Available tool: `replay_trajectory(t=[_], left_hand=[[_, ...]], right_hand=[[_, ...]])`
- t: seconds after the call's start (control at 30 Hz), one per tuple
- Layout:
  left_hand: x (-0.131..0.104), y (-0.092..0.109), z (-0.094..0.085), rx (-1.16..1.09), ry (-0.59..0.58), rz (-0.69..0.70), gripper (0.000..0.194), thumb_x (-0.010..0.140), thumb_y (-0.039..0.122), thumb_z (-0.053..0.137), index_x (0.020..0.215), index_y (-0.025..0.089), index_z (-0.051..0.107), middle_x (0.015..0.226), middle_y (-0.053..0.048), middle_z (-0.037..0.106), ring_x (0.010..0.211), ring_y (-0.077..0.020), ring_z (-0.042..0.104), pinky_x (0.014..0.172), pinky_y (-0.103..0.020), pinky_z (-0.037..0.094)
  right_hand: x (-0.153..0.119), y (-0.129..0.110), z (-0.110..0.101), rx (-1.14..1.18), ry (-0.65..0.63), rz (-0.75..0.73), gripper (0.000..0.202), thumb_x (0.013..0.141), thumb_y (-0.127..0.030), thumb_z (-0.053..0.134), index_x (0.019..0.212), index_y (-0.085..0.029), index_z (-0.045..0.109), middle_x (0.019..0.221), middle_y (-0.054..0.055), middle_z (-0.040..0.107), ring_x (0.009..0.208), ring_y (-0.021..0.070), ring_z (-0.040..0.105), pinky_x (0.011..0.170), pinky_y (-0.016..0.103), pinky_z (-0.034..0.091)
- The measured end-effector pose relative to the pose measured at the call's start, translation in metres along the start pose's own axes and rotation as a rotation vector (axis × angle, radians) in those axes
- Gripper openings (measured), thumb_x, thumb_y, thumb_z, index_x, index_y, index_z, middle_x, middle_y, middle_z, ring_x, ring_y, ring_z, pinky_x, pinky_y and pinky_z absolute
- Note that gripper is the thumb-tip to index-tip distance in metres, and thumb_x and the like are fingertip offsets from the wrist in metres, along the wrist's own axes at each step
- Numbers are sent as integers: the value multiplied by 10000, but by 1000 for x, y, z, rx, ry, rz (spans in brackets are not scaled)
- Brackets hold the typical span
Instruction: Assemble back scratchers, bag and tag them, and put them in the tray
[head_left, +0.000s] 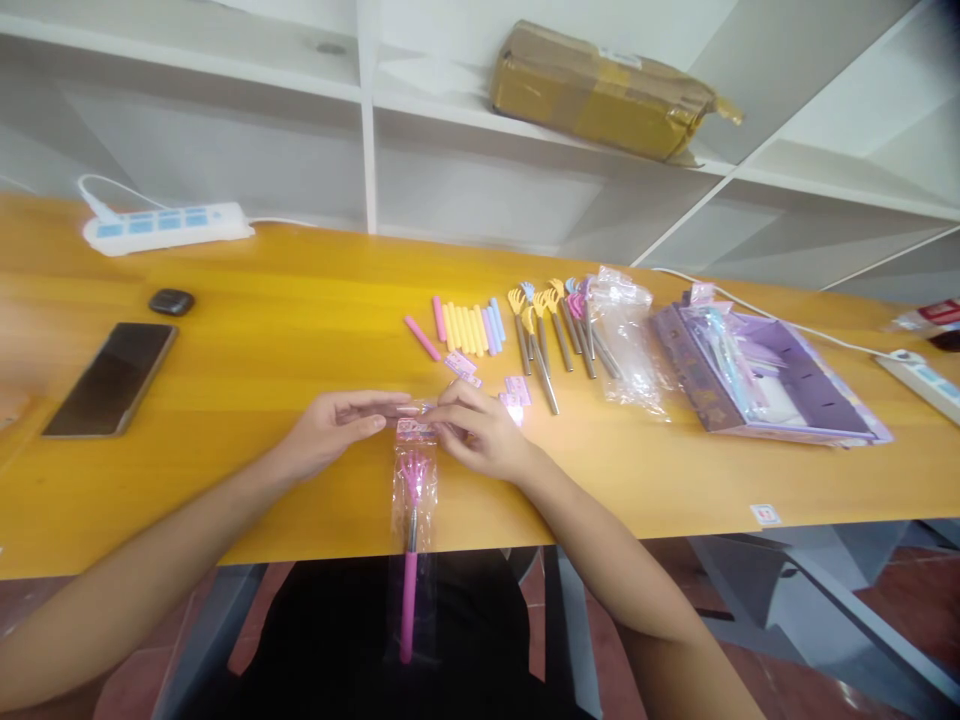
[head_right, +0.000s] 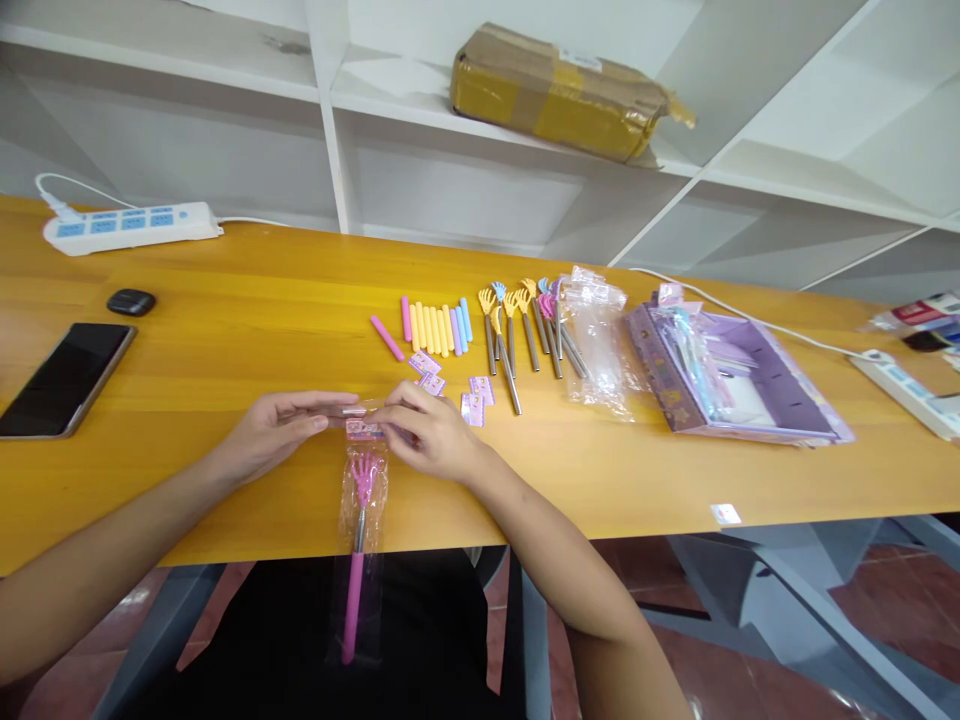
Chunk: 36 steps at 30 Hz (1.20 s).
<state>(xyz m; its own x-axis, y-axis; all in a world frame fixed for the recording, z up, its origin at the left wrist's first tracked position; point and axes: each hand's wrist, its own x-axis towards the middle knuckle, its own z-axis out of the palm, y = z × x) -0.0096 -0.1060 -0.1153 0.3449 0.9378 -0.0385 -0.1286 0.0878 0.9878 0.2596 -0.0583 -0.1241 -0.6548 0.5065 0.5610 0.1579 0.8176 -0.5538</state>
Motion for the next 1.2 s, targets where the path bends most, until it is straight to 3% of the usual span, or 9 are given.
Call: replay_trajectory(t=[1.1, 1.2], left_hand=[[-1, -2, 1, -17, -10, -32, 352, 931, 371, 794, 1265, 265, 808, 1322, -104, 796, 1282, -311, 725, 1220, -540, 469], [-1, -1, 0, -18, 7, -27, 344, 929, 363, 799, 1257, 261, 813, 1334, -106, 790, 1299, -311, 715, 1223, -529, 466]], right_hand=[[5, -7, -1, -23, -52, -19, 241, 1008, -109, 554, 1158, -225, 704, 1007, 58, 674, 807, 155, 636, 703, 306, 534], [4, -7, -1, 12, -11, 22, 222, 1027, -129, 552, 1164, -229, 696, 982, 44, 648, 749, 138, 593, 692, 299, 511]])
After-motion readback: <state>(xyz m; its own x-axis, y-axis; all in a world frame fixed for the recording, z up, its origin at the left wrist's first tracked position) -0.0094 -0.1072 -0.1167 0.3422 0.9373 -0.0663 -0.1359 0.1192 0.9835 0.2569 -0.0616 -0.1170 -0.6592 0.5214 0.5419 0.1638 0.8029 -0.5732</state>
